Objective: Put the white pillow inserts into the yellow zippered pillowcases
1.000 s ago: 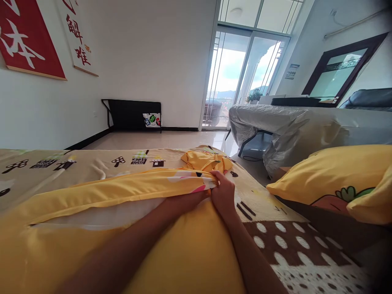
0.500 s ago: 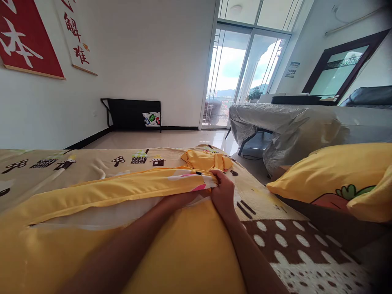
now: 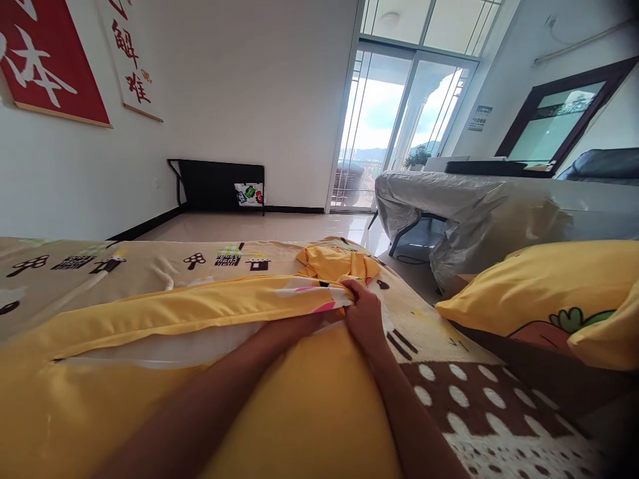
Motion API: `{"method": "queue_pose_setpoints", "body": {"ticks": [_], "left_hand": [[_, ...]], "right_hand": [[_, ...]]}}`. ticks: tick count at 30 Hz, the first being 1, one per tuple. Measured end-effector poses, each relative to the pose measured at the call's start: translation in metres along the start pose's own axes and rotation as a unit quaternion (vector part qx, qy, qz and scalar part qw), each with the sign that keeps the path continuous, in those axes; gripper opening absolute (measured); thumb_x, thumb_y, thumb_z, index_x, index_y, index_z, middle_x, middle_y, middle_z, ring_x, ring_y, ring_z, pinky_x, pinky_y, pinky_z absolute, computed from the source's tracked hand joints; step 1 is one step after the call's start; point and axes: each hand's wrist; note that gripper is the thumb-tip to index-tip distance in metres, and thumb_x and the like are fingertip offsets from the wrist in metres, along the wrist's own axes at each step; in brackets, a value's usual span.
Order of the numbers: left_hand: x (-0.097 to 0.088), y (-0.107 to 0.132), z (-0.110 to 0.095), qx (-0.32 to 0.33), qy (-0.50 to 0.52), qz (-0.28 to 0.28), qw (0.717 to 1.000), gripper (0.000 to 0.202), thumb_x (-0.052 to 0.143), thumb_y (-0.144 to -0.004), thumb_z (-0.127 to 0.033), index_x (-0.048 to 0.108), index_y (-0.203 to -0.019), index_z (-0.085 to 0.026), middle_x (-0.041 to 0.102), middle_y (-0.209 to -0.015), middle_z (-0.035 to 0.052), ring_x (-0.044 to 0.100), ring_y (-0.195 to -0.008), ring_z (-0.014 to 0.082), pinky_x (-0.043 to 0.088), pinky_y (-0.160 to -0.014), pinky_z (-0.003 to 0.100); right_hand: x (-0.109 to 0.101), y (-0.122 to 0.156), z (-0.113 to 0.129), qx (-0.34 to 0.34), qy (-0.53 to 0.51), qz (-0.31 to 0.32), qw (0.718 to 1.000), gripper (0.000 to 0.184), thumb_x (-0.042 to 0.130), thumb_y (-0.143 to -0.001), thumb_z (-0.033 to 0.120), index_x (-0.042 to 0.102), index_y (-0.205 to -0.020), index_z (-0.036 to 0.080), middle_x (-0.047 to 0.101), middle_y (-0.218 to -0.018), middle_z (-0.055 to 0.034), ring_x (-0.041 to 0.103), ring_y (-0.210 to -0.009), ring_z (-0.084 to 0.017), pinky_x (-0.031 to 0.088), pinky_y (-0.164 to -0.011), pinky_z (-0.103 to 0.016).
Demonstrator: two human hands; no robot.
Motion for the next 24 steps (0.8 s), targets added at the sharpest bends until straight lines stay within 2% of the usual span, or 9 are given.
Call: {"method": "queue_pose_setpoints", "body": {"ticks": [5,8,12,14,17,21,24], "left_hand": [[-0.006,-0.002,-0.014,-0.023,-0.024,0.021,0.999,0.04,0.042,-0.09,-0.042,0.055,-0.121,-0.021,0.061,-0.119,0.0058,0.053,-0.109,0.0248,0.041,-0.102,0.04],[-0.013,0.002,-0.026,-0.019,-0.043,0.025,0.999,0.041,0.041,-0.09,-0.046,0.056,-0.12,-0.022,0.058,-0.124,0.0061,0.052,-0.11,0.0257,0.039,-0.103,0.042],[-0.02,0.009,-0.04,0.048,-0.107,0.032,0.993,0.037,0.034,-0.093,-0.043,0.061,-0.109,-0.024,0.061,-0.115,0.0058,0.054,-0.103,0.024,0.04,-0.098,0.043],[-0.021,0.011,-0.042,0.064,-0.119,0.018,0.991,0.036,0.035,-0.093,-0.042,0.06,-0.11,-0.025,0.06,-0.116,0.0053,0.053,-0.101,0.023,0.04,-0.097,0.042],[-0.021,0.012,-0.041,0.048,-0.09,0.002,0.995,0.036,0.037,-0.092,-0.042,0.056,-0.118,-0.026,0.056,-0.123,0.0044,0.051,-0.106,0.0218,0.04,-0.098,0.039],[-0.02,0.013,-0.04,0.045,-0.097,0.048,0.993,0.028,0.037,-0.09,-0.028,0.063,-0.097,-0.022,0.062,-0.107,0.0039,0.054,-0.094,0.0196,0.043,-0.089,0.037],[-0.022,0.014,-0.043,0.054,-0.099,0.048,0.992,0.025,0.039,-0.088,-0.027,0.063,-0.092,-0.022,0.063,-0.105,0.0033,0.054,-0.092,0.0202,0.043,-0.088,0.039]], "right_hand": [[-0.011,-0.005,0.003,0.023,0.077,0.07,0.994,0.041,0.042,-0.051,0.014,0.065,-0.085,0.018,0.071,-0.083,-0.0049,0.062,-0.081,-0.022,0.043,-0.072,-0.03],[-0.012,-0.005,0.005,0.02,0.079,0.059,0.995,0.037,0.041,-0.051,0.014,0.065,-0.078,0.019,0.069,-0.078,-0.0041,0.061,-0.076,-0.021,0.042,-0.069,-0.029],[-0.009,-0.001,0.008,0.002,-0.008,0.018,1.0,0.038,0.038,-0.05,0.015,0.063,-0.078,0.019,0.066,-0.072,-0.0013,0.058,-0.07,-0.018,0.042,-0.064,-0.027],[-0.005,0.001,0.009,0.002,-0.066,0.004,0.998,0.038,0.037,-0.049,0.016,0.061,-0.078,0.019,0.065,-0.07,-0.0006,0.058,-0.07,-0.018,0.043,-0.064,-0.027],[0.001,0.003,0.009,0.022,-0.151,-0.022,0.988,0.038,0.038,-0.048,0.017,0.06,-0.079,0.019,0.064,-0.07,-0.0009,0.058,-0.071,-0.019,0.045,-0.064,-0.027],[0.009,0.003,0.005,0.056,-0.213,-0.065,0.973,0.036,0.043,-0.049,0.019,0.06,-0.081,0.017,0.065,-0.074,-0.0024,0.058,-0.07,-0.019,0.046,-0.064,-0.028],[0.012,0.003,0.0,0.055,-0.22,-0.077,0.971,0.036,0.043,-0.051,0.018,0.061,-0.082,0.017,0.066,-0.075,-0.002,0.058,-0.072,-0.018,0.046,-0.067,-0.028]]}}
Point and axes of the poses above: each hand's wrist, its own y-axis away from the middle knuckle, its own x-axis out of the palm, z = x × y
